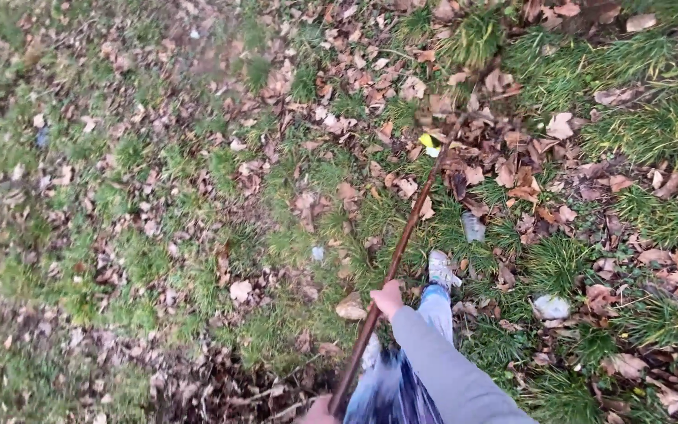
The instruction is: The person rakes dry leaves across a grassy yard using a long wooden-handled rake, pulling leaves toward themselves to gather them. At one point they use their hand to pull leaves off the rake head and continue raking leaves into a pile.
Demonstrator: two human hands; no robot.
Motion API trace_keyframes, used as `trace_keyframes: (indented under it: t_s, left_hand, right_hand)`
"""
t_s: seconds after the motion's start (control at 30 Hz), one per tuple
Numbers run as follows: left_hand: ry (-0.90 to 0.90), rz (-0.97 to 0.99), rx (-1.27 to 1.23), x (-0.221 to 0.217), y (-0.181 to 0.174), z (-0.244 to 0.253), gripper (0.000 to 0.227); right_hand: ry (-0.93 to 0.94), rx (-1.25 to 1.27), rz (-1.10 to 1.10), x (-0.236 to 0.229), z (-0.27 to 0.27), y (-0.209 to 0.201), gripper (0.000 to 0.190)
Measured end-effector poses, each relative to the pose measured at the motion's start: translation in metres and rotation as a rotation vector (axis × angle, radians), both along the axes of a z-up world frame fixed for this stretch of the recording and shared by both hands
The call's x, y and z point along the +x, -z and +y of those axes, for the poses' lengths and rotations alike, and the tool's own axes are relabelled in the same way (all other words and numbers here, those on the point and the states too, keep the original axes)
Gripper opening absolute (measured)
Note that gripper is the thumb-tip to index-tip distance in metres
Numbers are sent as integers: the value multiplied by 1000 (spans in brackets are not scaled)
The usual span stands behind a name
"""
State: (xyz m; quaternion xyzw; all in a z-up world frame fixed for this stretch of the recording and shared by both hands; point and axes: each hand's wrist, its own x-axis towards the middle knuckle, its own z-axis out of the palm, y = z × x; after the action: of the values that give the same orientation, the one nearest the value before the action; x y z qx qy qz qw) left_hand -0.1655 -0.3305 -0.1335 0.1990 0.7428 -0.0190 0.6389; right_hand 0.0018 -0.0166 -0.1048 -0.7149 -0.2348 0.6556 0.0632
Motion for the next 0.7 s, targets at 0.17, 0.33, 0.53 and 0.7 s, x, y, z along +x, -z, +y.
trace_keyframes:
  t_s: [0.17, 0.33, 0.53, 0.7]
  left_hand:
    - [90, 144, -227, -52, -237, 18, 65]
    - [111, 143, -189, -103, -313, 0, 61]
    - [190, -80, 30, -107, -282, 14, 64]
    - [637, 226, 582, -50, -276, 107, 33]
  right_hand:
    - [39, -272, 276, -49, -59, -92, 38]
    - [232, -421, 413, -91, -95, -141, 37]
    - [85, -264, 382, -81, -65, -213, 50]
    - [169, -26, 233, -33, 16, -211, 27]
